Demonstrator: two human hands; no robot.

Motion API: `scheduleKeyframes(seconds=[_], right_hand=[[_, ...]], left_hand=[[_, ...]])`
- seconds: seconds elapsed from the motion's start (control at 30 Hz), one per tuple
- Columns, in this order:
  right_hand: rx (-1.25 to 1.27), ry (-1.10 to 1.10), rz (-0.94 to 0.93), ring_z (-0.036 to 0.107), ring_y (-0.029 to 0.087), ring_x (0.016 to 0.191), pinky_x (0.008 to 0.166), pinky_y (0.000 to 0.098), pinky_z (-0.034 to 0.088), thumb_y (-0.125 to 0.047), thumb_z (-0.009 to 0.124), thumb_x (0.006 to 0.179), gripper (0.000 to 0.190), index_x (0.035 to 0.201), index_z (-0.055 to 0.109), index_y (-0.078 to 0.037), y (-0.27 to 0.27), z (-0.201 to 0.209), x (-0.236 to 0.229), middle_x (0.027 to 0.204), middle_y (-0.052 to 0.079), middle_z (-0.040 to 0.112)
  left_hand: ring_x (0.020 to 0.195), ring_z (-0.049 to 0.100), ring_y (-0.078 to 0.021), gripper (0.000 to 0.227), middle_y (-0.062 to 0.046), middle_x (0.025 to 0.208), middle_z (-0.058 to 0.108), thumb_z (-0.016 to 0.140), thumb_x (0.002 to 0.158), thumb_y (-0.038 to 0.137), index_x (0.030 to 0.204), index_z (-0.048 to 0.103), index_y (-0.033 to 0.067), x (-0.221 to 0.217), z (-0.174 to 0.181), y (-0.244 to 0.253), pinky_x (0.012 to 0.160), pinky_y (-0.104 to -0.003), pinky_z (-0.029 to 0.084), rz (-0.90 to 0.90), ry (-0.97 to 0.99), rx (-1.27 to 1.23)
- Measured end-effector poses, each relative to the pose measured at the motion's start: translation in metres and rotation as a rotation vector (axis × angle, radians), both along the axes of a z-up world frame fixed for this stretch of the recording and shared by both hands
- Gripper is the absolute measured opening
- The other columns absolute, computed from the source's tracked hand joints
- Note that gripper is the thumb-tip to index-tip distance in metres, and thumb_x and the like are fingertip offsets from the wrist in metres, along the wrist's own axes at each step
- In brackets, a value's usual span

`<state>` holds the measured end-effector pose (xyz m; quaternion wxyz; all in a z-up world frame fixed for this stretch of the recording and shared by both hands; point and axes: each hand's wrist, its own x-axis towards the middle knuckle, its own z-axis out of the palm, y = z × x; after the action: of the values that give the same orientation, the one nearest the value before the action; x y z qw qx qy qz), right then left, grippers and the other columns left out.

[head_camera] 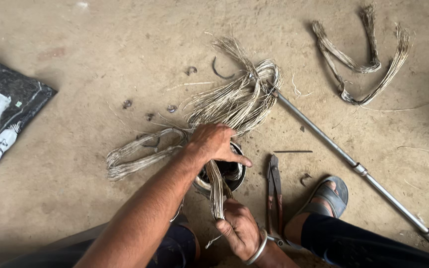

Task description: The person sits on the floor and repeatedly picks up bundles of thin wire strands, aligns them, and places them into a metal can. The person handles the strands by hand, organizing them into neat bundles before depositing them.

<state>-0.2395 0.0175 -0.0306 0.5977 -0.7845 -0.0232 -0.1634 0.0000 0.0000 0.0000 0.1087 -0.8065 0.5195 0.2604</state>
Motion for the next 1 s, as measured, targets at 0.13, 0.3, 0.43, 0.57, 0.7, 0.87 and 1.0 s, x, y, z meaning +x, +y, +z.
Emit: scheduleKeyframes(seconds=[0.13, 0.3, 0.43, 0.57, 0.7, 0.87, 1.0], right_hand=[[-0.018, 0.065, -0.037, 0.050, 0.028, 0.067, 0.064, 0.0460, 0.041, -0.047, 0.043, 0.108, 0.061, 0.066, 0.053, -0.004, 0.003, -0.005, 0.002, 0.066, 0.013, 0.051], [-0.004, 0.088, 0.053, 0.050, 0.028, 0.067, 0.070, 0.0450, 0.044, -0.045, 0.041, 0.111, 0.060, 0.068, 0.052, -0.006, 0.006, -0.007, 0.002, 0.062, 0.010, 0.049], [-0.010, 0.048, 0.025, 0.048, 0.029, 0.064, 0.069, 0.0459, 0.042, -0.044, 0.043, 0.111, 0.058, 0.068, 0.053, -0.005, 0.001, -0.003, -0.004, 0.062, 0.011, 0.050], [-0.001, 0.129, 0.003, 0.047, 0.027, 0.060, 0.067, 0.0455, 0.041, -0.043, 0.044, 0.108, 0.057, 0.065, 0.053, -0.007, -0.002, -0.002, -0.014, 0.059, 0.010, 0.050], [-0.042, 0.145, -0.027, 0.048, 0.029, 0.061, 0.065, 0.0471, 0.039, -0.043, 0.048, 0.107, 0.058, 0.062, 0.053, -0.007, -0.005, 0.001, -0.021, 0.059, 0.011, 0.051], [-0.075, 0.035, 0.012, 0.050, 0.037, 0.069, 0.070, 0.0498, 0.041, -0.037, 0.048, 0.110, 0.053, 0.070, 0.053, -0.002, -0.010, 0.005, -0.028, 0.067, 0.017, 0.053], [-0.103, 0.085, -0.025, 0.053, 0.039, 0.073, 0.072, 0.0513, 0.042, -0.035, 0.047, 0.108, 0.050, 0.070, 0.056, -0.003, -0.013, 0.003, -0.030, 0.065, 0.018, 0.054]], left_hand=[[0.092, 0.073, -0.0248, 0.108, -0.010, 0.104, 0.073, 0.070, 0.049, 0.092, 0.129, 0.065, 0.0208, 0.005, -0.004, 0.001, 0.080, -0.043, 0.063, 0.133, 0.165, 0.020], [0.098, 0.068, -0.0296, 0.107, -0.012, 0.111, 0.068, 0.084, 0.042, 0.089, 0.121, 0.070, 0.0178, 0.013, -0.005, 0.012, 0.078, -0.048, 0.060, -0.120, 0.103, -0.205], [0.091, 0.074, -0.0285, 0.110, -0.012, 0.106, 0.072, 0.077, 0.043, 0.088, 0.126, 0.069, 0.0156, 0.001, 0.003, 0.009, 0.079, -0.046, 0.063, 0.029, 0.147, -0.077], [0.088, 0.075, -0.0301, 0.116, -0.015, 0.100, 0.074, 0.078, 0.045, 0.090, 0.124, 0.067, 0.0059, -0.010, 0.013, 0.002, 0.079, -0.046, 0.063, 0.036, 0.107, -0.051], [0.089, 0.076, -0.0277, 0.111, -0.012, 0.100, 0.076, 0.076, 0.044, 0.089, 0.119, 0.071, 0.0070, -0.018, 0.017, 0.003, 0.079, -0.045, 0.064, 0.104, 0.095, -0.037], [0.110, 0.068, -0.0309, 0.115, -0.015, 0.121, 0.069, 0.081, 0.044, 0.088, 0.130, 0.065, 0.0145, -0.023, 0.009, 0.005, 0.094, -0.048, 0.058, 0.157, 0.029, -0.083], [0.120, 0.065, -0.0296, 0.108, -0.013, 0.128, 0.068, 0.082, 0.042, 0.085, 0.129, 0.069, 0.0222, -0.021, 0.002, 0.001, 0.105, -0.046, 0.053, 0.140, 0.047, -0.099]])
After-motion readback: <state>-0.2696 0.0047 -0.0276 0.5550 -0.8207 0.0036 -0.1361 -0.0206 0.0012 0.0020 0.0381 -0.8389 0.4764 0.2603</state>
